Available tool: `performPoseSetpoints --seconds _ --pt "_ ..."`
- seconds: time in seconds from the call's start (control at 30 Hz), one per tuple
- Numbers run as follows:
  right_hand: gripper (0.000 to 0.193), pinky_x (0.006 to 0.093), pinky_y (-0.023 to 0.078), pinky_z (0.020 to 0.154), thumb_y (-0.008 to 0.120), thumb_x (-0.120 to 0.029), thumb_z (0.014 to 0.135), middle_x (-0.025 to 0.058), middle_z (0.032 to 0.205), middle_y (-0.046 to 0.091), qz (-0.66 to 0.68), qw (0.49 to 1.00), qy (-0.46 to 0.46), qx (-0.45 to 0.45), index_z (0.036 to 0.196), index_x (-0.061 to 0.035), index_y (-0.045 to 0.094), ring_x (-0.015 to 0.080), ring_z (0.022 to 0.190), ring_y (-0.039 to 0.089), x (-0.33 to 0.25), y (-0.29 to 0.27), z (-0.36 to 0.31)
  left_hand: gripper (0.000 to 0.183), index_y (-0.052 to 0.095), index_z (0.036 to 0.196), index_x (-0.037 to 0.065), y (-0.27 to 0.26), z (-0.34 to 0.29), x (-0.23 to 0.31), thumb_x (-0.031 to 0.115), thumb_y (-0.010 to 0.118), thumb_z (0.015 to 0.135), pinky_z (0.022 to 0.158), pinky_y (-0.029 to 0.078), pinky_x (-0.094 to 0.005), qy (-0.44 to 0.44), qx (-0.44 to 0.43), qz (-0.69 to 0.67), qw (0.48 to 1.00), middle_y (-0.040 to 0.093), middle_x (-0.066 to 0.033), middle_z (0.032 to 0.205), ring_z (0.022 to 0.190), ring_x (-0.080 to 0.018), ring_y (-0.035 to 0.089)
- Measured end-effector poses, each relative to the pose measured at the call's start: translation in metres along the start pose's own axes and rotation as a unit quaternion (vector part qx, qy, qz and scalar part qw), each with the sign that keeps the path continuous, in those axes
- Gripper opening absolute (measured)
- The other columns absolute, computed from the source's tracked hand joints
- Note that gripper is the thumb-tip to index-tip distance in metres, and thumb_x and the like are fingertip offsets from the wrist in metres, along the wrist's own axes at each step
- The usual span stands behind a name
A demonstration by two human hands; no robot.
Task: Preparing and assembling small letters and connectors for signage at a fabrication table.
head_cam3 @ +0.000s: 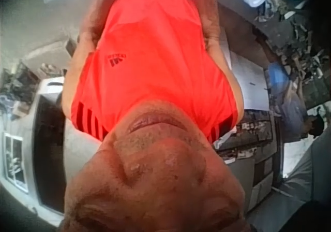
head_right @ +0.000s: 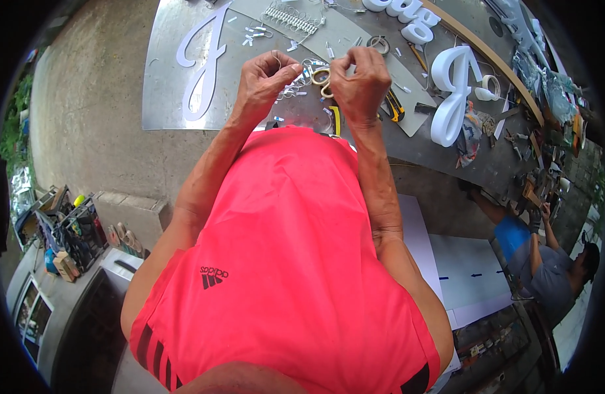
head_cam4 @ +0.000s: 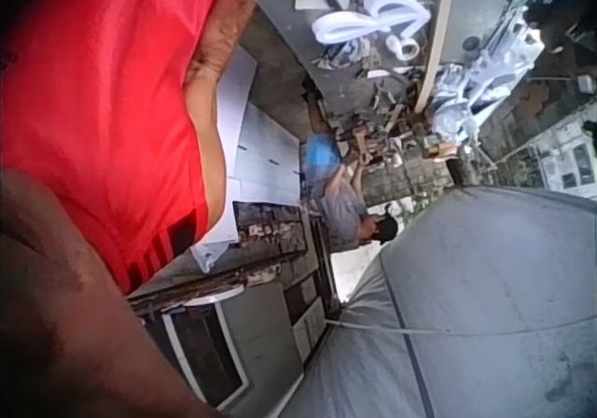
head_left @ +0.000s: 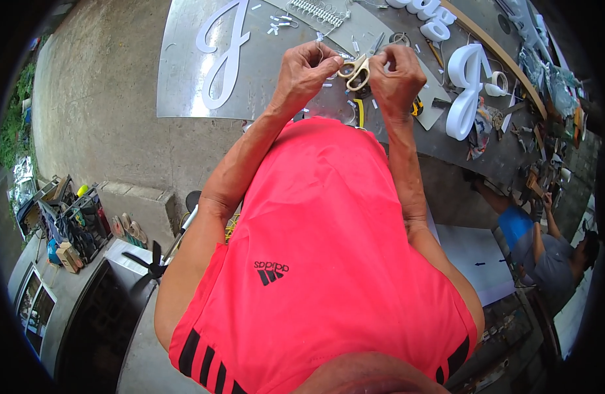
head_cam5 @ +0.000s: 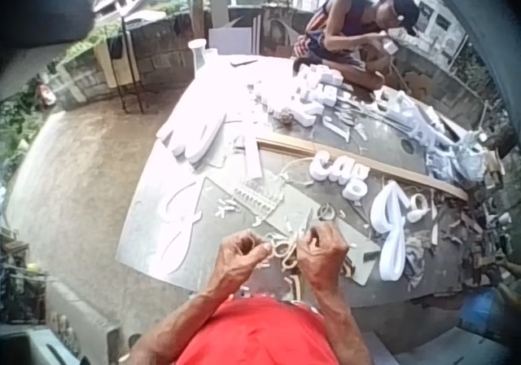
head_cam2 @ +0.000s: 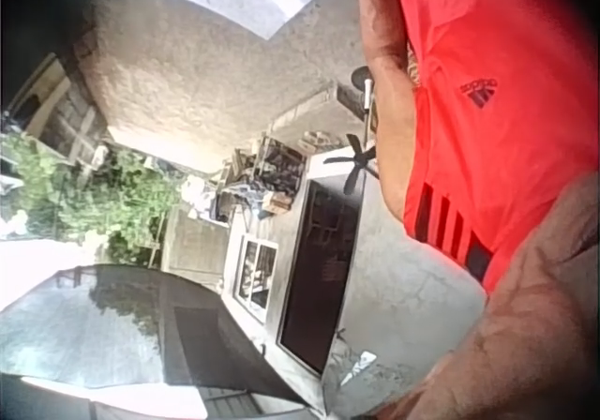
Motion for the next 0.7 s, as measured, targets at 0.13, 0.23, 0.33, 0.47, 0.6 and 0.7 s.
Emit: performPoseSetpoints --seconds 0.13,0.23,0.33,0.47,0.6,0.7 --pt "0.005 0.0343 0.050 0.056 0.072 -0.006 0.082 0.0070 0.074 0.068 -0.059 0.984 0.165 -0.038 0.081 -0.0035 0.068 0.0184 0.061 0.066 0.087 -0.046 0.011 0.017 0.072 0.093 0.001 -0.017 -0.007 -0.013 0.017 0.075 0.093 0.054 0.034 -0.0197 -0.039 0.004 -0.058 0.998 0.061 0.0043 0.073 0.062 -0.0015 0.046" --pt "0.005 0.0316 0.050 0.059 0.070 -0.007 0.087 0.0066 0.078 0.070 -0.071 0.985 0.114 -0.110 0.089 -0.0027 0.072 0.0162 0.066 0.067 0.094 -0.042 0.008 0.016 0.072 0.094 0.000 -0.018 -0.007 -0.016 0.016 0.075 0.093 0.052 0.031 -0.0204 -0.059 -0.010 -0.087 0.994 0.061 0.0040 0.072 0.060 -0.0018 0.043" --pt "0.010 0.0292 0.050 0.062 0.069 -0.009 0.092 0.0055 0.082 0.072 0.033 0.983 0.088 -0.155 0.099 -0.0036 0.075 0.0129 0.070 0.066 0.062 -0.033 0.006 0.017 0.073 0.096 0.000 -0.020 -0.006 -0.019 0.017 0.075 0.093 0.052 0.029 -0.0203 -0.064 -0.003 -0.071 0.995 0.059 0.0045 0.071 0.059 -0.0017 0.041" --pt "0.017 0.0274 0.051 0.064 0.069 -0.012 0.095 0.0047 0.090 0.070 0.208 0.940 0.135 -0.234 0.109 -0.0042 0.074 0.0110 0.071 0.064 0.025 -0.001 -0.001 0.023 0.075 0.098 0.001 -0.012 -0.010 -0.017 0.022 0.078 0.091 0.053 0.028 -0.0196 -0.074 -0.026 -0.038 0.996 0.058 0.0046 0.070 0.060 -0.0016 0.041" --pt "0.024 0.0285 0.054 0.066 0.061 -0.009 0.100 0.0056 0.100 0.070 0.320 0.896 0.069 -0.301 0.122 -0.0075 0.069 0.0134 0.073 0.065 -0.017 0.026 0.001 0.047 0.071 0.113 -0.002 -0.003 -0.012 -0.016 0.042 0.073 0.094 0.053 0.028 -0.0197 -0.096 -0.087 0.019 0.991 0.060 0.0029 0.073 0.060 -0.0018 0.040" --pt "0.031 0.0295 0.056 0.070 0.057 -0.007 0.101 0.0060 0.108 0.069 0.313 0.894 0.059 -0.315 0.130 -0.0105 0.064 0.0143 0.076 0.065 -0.023 0.034 0.000 0.077 0.061 0.128 -0.004 0.007 -0.013 -0.024 0.065 0.055 0.096 0.053 0.028 -0.0204 -0.123 -0.169 -0.117 0.971 0.061 -0.0003 0.076 0.059 -0.0027 0.038"
Point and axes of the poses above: each hand's wrist, its own z-axis towards the middle knuckle, its own y-axis out of the palm, x = y × z, the point moved 9 cm from there along z, towards the middle knuckle
